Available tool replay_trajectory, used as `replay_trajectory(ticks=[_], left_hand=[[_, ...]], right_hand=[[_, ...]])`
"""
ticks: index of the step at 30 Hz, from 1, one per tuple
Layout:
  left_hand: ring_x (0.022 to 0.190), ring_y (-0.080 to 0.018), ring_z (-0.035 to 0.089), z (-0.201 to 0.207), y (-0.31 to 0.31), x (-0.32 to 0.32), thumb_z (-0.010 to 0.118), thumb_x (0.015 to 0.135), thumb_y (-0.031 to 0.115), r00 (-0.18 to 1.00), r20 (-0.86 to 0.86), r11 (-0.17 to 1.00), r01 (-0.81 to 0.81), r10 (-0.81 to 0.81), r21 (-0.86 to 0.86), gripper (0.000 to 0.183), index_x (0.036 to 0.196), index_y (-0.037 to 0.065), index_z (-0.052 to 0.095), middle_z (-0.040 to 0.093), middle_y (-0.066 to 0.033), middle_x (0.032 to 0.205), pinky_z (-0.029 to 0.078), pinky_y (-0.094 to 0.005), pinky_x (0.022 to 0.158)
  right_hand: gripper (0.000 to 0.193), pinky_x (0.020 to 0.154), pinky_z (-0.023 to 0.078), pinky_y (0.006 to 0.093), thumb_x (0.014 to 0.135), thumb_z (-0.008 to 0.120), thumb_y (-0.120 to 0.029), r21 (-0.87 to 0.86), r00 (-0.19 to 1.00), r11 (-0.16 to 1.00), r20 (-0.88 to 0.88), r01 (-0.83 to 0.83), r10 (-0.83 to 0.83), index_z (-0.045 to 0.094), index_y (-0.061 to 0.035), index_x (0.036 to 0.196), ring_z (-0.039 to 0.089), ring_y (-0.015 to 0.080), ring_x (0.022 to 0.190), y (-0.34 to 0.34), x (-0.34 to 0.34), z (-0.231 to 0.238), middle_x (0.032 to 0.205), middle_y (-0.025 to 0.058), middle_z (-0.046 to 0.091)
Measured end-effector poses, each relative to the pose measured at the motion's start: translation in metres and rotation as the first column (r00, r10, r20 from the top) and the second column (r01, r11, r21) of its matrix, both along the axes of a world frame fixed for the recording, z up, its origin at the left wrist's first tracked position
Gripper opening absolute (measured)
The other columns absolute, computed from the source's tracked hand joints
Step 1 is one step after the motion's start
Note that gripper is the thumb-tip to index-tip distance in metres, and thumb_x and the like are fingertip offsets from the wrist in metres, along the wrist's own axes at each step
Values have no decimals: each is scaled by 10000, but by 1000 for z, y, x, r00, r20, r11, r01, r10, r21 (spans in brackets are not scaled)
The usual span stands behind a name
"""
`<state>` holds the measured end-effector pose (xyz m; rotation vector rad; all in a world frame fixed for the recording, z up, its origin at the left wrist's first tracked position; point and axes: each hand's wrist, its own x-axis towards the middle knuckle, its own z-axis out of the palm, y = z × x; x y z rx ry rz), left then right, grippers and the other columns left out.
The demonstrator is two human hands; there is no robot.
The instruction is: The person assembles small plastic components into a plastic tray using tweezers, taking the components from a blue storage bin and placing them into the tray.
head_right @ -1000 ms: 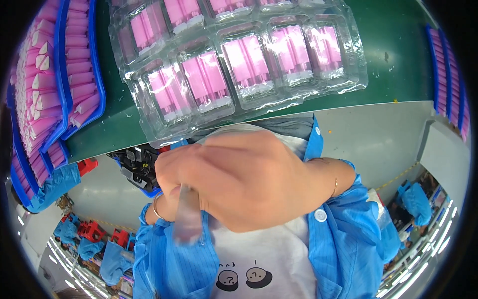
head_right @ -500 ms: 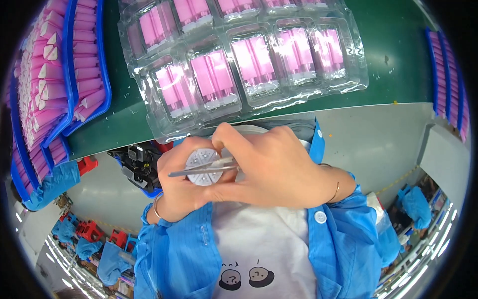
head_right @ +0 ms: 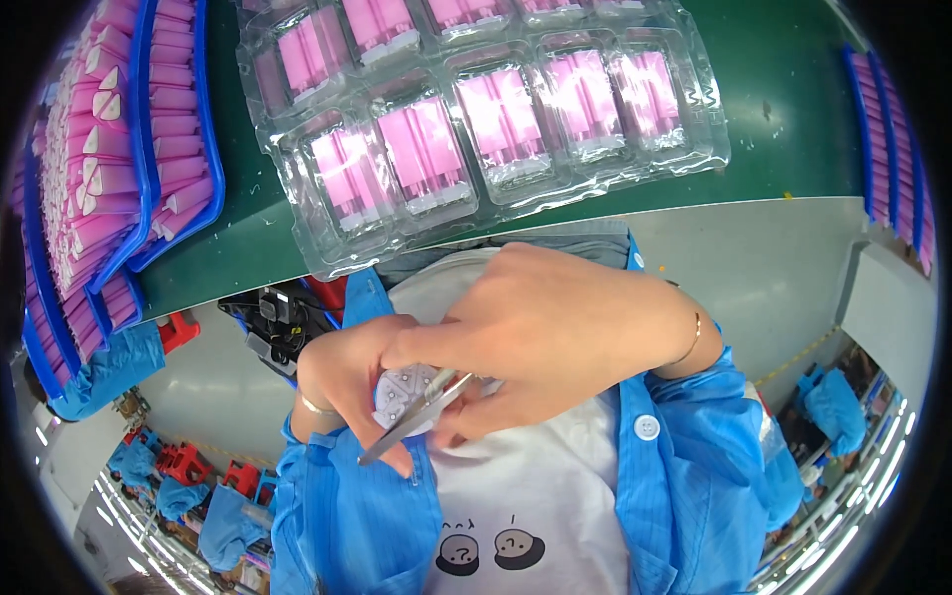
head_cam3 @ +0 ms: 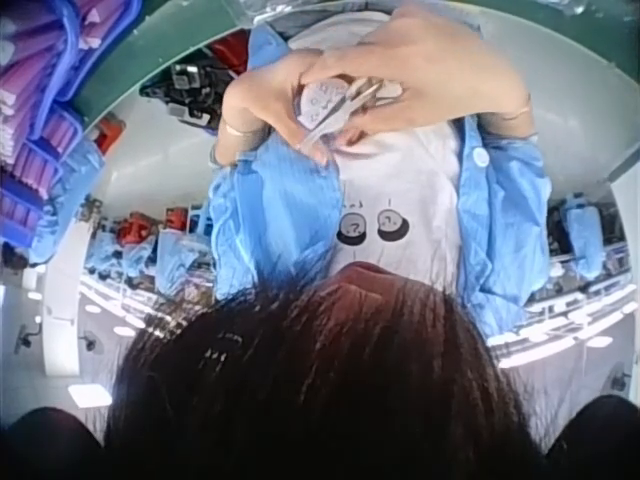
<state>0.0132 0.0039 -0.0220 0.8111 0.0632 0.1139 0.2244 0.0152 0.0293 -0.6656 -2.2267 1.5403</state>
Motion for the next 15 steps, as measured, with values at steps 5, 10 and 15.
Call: replay_trajectory(ticks=[5, 10, 15], left_hand=[[723, -116, 605, -3, 2, 14, 871, 578, 123, 978, 133, 986, 167, -163, -16, 553, 1041, -20, 603, 644, -62, 835, 474, -242, 633], [599, -99, 585, 18, 3, 12, 812, 634, 83, 995, -90, 985, -59, 45, -164, 243, 790, 28, 632, 641, -13, 715, 454, -232, 554], [588, -105, 587, 20, -3, 7, 783, 660, 51, 973, -118, 980, -198, 200, 27, 186, 772, 46, 635, 629, -8, 676, 428, -232, 531]], right_hand=[[507, 365, 373, 289, 687, 762, -335, 111, 982, 978, 92, -175, 165, 604, -144, 1129, 551, 189, 452, 9, 2, 7, 644, -17, 592], [509, 372, 340, 276, 757, 719, -403, -81, 993, 996, -111, 30, -39, 590, -73, 1121, 499, 136, 425, 12, 8, 3, 623, 6, 556], [525, 403, 310, 254, 867, 549, -522, -363, 866, 883, -286, 298, -410, 546, -11, 987, 412, 98, 427, -7, 1, -3, 587, 60, 499]])
